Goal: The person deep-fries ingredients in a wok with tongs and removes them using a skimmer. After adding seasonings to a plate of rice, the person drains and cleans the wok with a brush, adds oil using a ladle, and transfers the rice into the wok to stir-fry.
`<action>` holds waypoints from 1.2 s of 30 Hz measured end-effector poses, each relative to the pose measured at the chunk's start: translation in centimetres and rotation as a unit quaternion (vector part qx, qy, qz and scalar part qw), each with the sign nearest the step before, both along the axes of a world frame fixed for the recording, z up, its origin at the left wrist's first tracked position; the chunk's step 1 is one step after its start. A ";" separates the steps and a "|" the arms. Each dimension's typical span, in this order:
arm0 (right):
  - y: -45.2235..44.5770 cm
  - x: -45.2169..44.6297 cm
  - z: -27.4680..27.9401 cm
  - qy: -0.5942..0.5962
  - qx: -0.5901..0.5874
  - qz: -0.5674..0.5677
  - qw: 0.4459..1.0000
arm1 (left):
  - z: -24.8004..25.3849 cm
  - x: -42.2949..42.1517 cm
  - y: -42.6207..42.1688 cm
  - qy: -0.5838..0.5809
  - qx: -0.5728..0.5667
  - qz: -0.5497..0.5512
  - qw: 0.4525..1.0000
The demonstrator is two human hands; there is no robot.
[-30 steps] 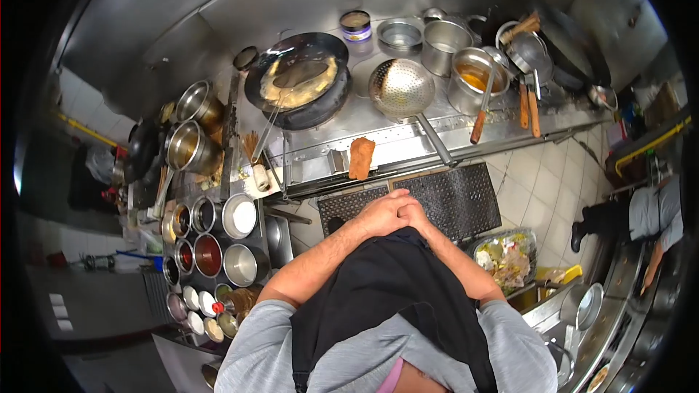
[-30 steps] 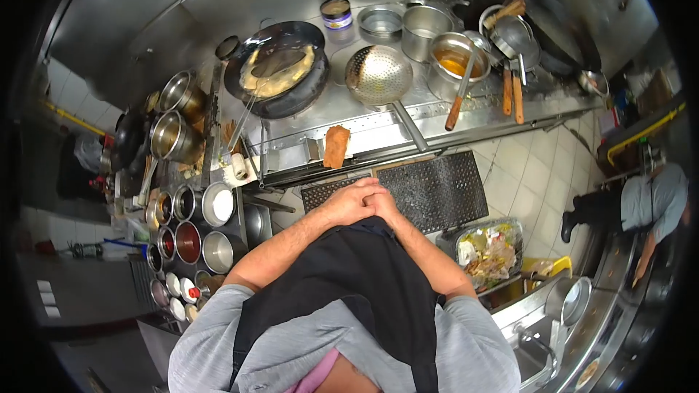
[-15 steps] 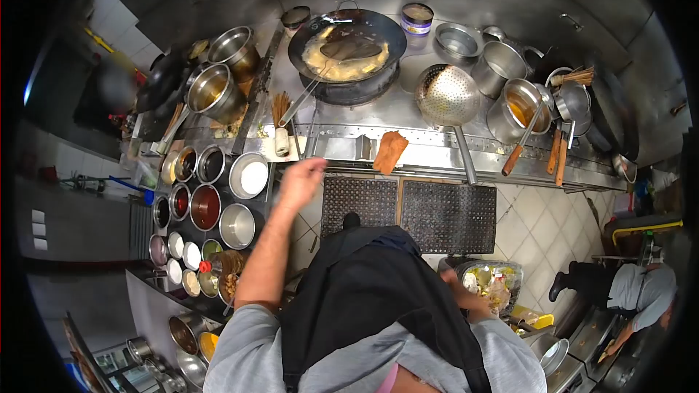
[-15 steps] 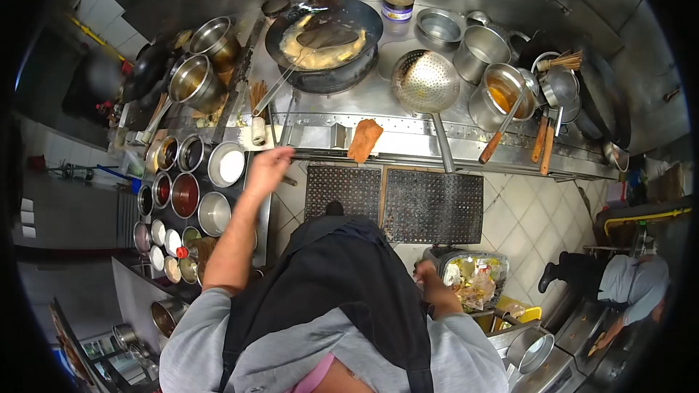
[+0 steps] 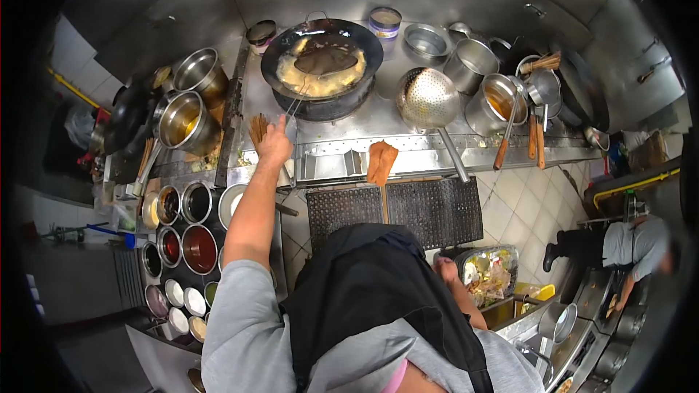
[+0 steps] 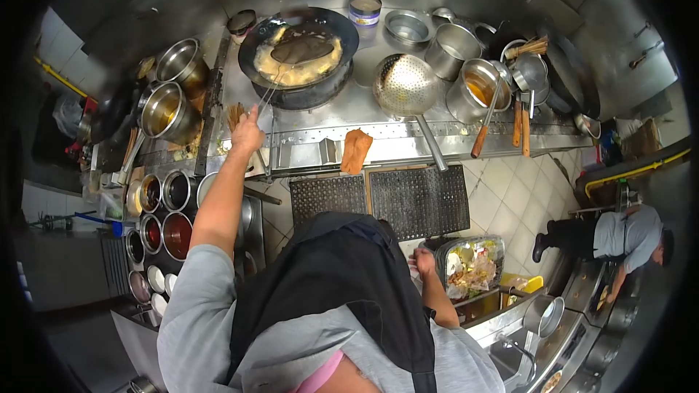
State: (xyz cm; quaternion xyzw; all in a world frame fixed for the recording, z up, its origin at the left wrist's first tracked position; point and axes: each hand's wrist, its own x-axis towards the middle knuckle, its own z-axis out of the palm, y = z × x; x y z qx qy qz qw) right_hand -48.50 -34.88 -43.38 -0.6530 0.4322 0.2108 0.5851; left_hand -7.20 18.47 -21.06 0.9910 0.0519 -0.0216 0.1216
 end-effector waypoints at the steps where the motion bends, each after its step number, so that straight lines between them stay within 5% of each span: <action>1: 1.2 0.8 0.6 -0.014 -0.005 -0.004 1.000 | -2.7 1.2 0.9 -0.007 0.004 -0.010 1.000; 5: 4.2 1.1 2.0 -0.011 -0.035 0.020 0.999 | 0.8 0.4 0.5 -0.023 -0.035 -0.022 0.999; 8: 2.0 -2.2 -3.3 -0.138 -0.047 0.242 0.959 | 4.5 -0.6 1.3 -0.044 -0.088 0.001 0.995; 14: 1.2 -3.1 -3.3 -0.058 -0.097 0.335 0.935 | 6.8 -0.1 8.7 -0.167 -0.198 -0.021 0.966; 18: 1.8 -2.4 -3.1 -0.005 -0.009 0.164 0.986 | 7.8 2.9 10.7 -0.141 -0.147 0.006 0.979; 24: 1.8 0.8 -2.2 -0.006 -0.046 0.179 0.983 | 3.6 7.2 12.1 -0.159 -0.058 -0.017 0.985; 25: 1.7 1.3 -2.3 -0.009 -0.049 0.172 0.984 | 3.8 7.2 11.7 -0.084 -0.124 0.025 0.988; 27: 2.3 1.8 -1.3 0.066 0.048 -0.057 0.995 | 4.9 6.4 10.1 0.069 -0.249 0.105 0.960; 30: 2.5 1.3 0.7 0.065 0.025 -0.048 0.996 | 6.1 5.3 8.0 0.178 -0.400 0.122 0.891; 34: 0.7 -1.9 -3.2 0.045 0.006 0.077 0.996 | 3.6 7.1 5.4 0.176 -0.497 0.136 0.839; 36: 0.2 -2.5 -4.0 0.060 0.096 -0.004 0.994 | 2.9 7.4 4.0 0.159 -0.495 0.111 0.847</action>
